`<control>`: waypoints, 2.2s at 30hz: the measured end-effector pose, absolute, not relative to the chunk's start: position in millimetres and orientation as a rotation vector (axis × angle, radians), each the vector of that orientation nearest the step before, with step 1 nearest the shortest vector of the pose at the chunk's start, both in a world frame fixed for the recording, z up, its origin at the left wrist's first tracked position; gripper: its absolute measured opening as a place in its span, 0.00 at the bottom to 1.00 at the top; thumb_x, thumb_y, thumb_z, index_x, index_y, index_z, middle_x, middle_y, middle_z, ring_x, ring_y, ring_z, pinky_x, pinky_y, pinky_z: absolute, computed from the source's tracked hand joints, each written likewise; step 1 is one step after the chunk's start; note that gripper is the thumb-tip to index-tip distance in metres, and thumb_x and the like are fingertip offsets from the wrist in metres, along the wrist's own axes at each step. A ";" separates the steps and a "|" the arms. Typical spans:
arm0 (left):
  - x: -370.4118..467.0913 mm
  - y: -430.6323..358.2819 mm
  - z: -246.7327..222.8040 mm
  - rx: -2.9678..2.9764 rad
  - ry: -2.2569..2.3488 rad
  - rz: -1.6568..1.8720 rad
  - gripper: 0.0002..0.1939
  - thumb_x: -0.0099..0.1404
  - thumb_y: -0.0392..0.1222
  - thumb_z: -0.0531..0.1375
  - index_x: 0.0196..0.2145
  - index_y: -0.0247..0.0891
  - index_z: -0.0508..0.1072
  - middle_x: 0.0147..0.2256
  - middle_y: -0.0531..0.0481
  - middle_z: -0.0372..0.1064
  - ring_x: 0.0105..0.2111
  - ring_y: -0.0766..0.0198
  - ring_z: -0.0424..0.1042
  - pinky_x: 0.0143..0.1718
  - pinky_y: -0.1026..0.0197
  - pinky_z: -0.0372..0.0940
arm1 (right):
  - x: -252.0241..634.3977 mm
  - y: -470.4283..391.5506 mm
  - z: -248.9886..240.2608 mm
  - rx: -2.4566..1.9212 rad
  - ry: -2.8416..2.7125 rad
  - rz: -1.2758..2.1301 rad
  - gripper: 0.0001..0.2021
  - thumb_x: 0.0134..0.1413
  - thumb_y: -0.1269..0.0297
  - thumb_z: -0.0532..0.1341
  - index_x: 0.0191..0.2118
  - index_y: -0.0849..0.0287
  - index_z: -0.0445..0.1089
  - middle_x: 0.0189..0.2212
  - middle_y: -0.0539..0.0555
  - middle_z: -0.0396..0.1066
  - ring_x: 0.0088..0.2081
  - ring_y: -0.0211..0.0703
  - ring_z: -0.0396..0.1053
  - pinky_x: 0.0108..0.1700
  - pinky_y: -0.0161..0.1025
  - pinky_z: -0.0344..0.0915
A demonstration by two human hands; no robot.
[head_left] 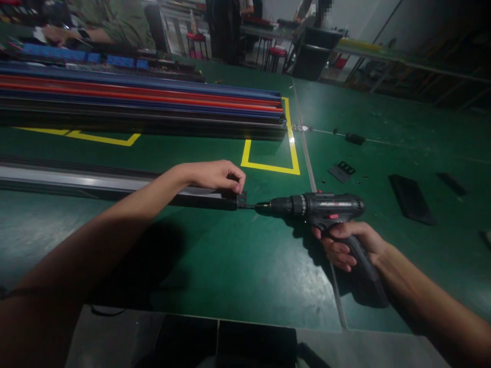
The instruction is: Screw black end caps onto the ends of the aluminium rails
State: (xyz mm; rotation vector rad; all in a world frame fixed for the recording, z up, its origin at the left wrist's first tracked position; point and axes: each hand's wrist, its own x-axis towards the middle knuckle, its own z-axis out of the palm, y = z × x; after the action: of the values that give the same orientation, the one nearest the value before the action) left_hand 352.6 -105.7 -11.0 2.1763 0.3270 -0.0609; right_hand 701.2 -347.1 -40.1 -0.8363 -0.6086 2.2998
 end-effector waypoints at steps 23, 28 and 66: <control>352.2 -103.3 -12.0 2.186 0.314 -0.076 0.11 0.69 0.46 0.61 0.38 0.37 0.78 0.38 0.50 0.78 0.39 0.63 0.76 0.43 0.63 0.63 | 700.4 -346.6 -39.4 -0.735 -0.634 2.297 0.14 0.64 0.67 0.59 0.50 0.67 0.76 0.22 0.46 0.64 0.19 0.31 0.61 0.26 0.33 0.73; 352.7 -103.7 -10.6 2.199 0.304 -0.079 0.11 0.69 0.47 0.61 0.38 0.37 0.79 0.39 0.49 0.79 0.40 0.63 0.75 0.44 0.62 0.63 | 698.1 -346.8 -37.0 -0.734 -0.612 2.310 0.13 0.63 0.66 0.61 0.49 0.65 0.77 0.21 0.46 0.64 0.19 0.32 0.61 0.27 0.33 0.72; 353.3 -105.8 -9.2 2.185 0.298 -0.075 0.11 0.69 0.47 0.62 0.38 0.38 0.78 0.39 0.49 0.78 0.40 0.62 0.76 0.44 0.62 0.63 | 697.7 -346.1 -36.0 -0.829 -0.638 2.280 0.13 0.62 0.64 0.61 0.48 0.63 0.76 0.21 0.45 0.62 0.17 0.33 0.58 0.24 0.33 0.70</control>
State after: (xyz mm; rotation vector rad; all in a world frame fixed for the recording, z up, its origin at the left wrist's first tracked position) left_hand 353.3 -105.8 -9.2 2.1846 0.2984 -0.0746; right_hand 697.7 -346.1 -36.0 -0.8286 -0.6383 2.2805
